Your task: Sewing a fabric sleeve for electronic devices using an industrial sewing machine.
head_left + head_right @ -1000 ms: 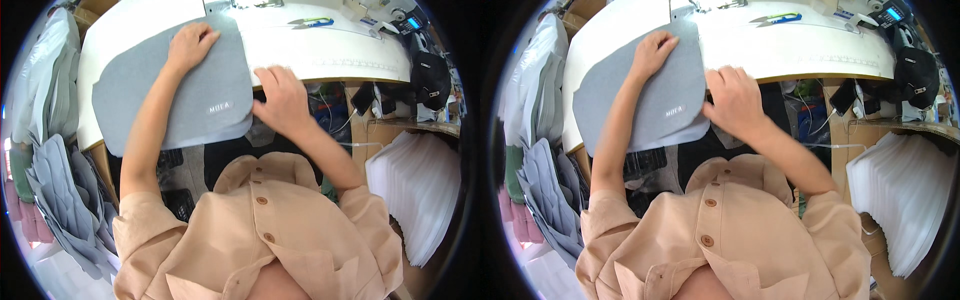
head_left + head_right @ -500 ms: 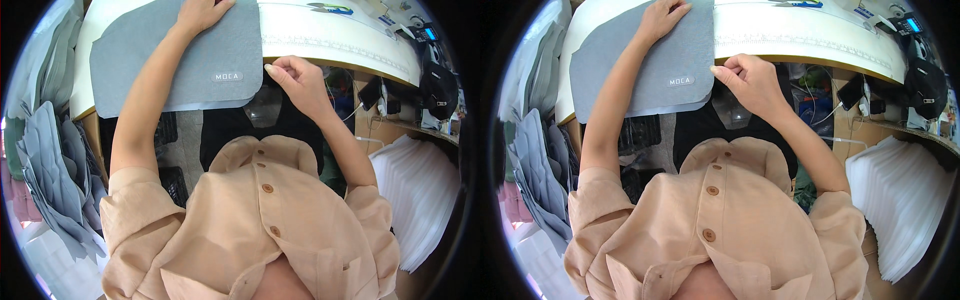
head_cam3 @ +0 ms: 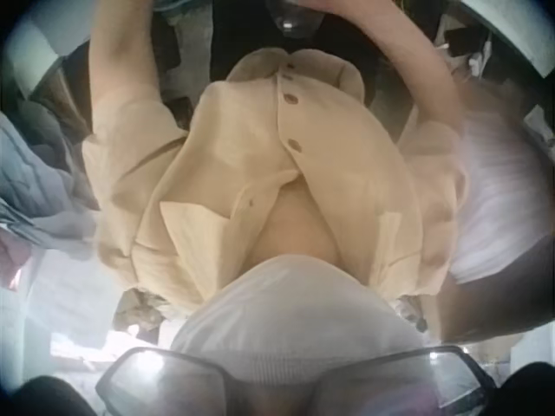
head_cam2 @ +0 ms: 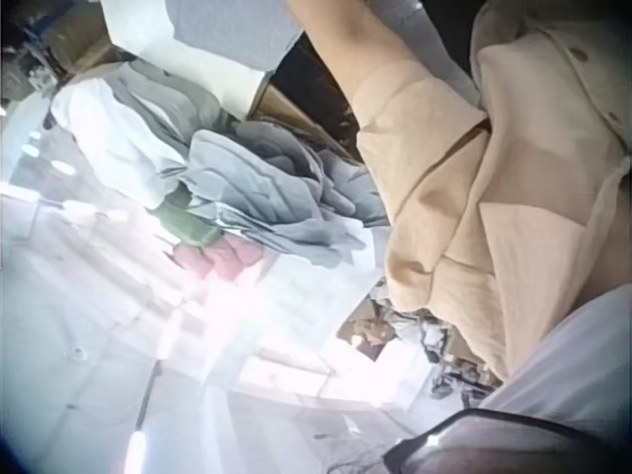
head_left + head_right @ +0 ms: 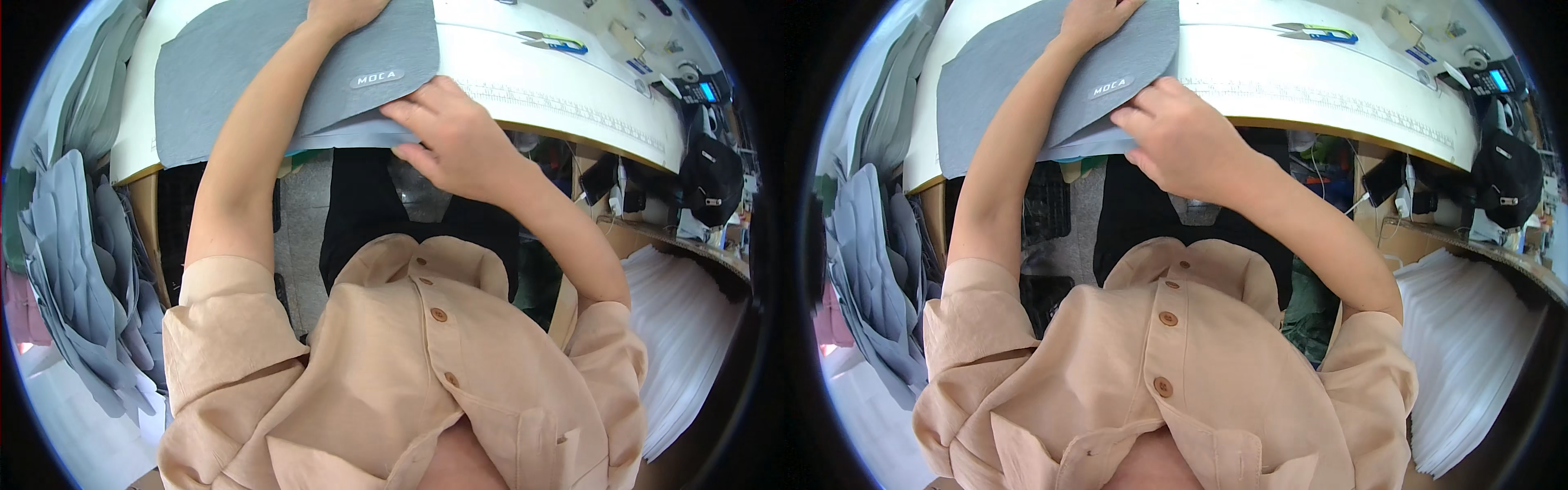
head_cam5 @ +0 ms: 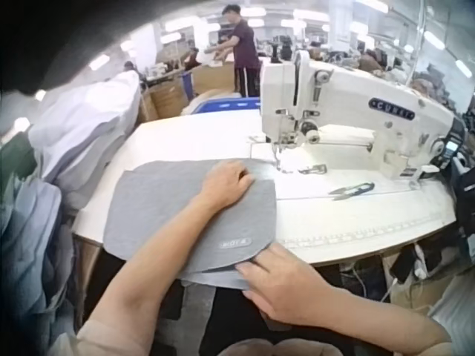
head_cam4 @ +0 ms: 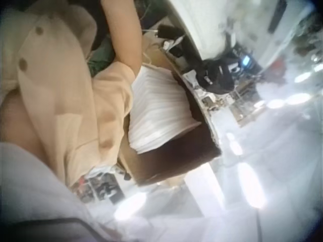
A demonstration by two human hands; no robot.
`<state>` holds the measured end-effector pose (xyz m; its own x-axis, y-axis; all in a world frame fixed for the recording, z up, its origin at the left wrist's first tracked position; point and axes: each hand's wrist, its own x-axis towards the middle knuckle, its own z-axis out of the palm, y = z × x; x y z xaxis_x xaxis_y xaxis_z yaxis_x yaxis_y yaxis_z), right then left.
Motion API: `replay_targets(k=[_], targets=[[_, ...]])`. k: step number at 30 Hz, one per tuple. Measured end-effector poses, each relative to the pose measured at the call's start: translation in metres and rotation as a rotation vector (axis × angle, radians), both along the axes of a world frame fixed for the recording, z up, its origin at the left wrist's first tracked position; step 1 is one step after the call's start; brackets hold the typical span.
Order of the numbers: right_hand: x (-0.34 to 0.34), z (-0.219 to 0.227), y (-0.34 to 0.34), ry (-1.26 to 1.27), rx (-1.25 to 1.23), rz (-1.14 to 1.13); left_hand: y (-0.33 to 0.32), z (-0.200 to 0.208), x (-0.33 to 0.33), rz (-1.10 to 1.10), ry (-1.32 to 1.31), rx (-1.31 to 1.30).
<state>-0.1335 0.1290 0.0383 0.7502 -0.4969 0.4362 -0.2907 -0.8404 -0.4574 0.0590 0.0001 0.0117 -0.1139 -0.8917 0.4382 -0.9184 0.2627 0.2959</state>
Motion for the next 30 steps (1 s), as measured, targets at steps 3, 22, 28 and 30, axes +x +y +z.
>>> replay_targets(k=[3, 22, 28, 30], targets=[[0.019, -0.014, -0.004, 0.052, -0.357, -0.018, -0.001, 0.004, 0.001, -0.003, -0.002, 0.001], [0.045, -0.017, -0.03, 0.098, -0.468, 0.04, -0.006, 0.0, -0.002, -0.025, -0.142, -0.157], [0.043, -0.019, -0.032, 0.1, -0.539, 0.172, -0.008, -0.007, -0.001, -0.051, -0.216, -0.135], [0.041, -0.023, -0.035, 0.015, -0.644, 0.151, -0.008, -0.006, -0.002, -0.063, -0.24, -0.124]])
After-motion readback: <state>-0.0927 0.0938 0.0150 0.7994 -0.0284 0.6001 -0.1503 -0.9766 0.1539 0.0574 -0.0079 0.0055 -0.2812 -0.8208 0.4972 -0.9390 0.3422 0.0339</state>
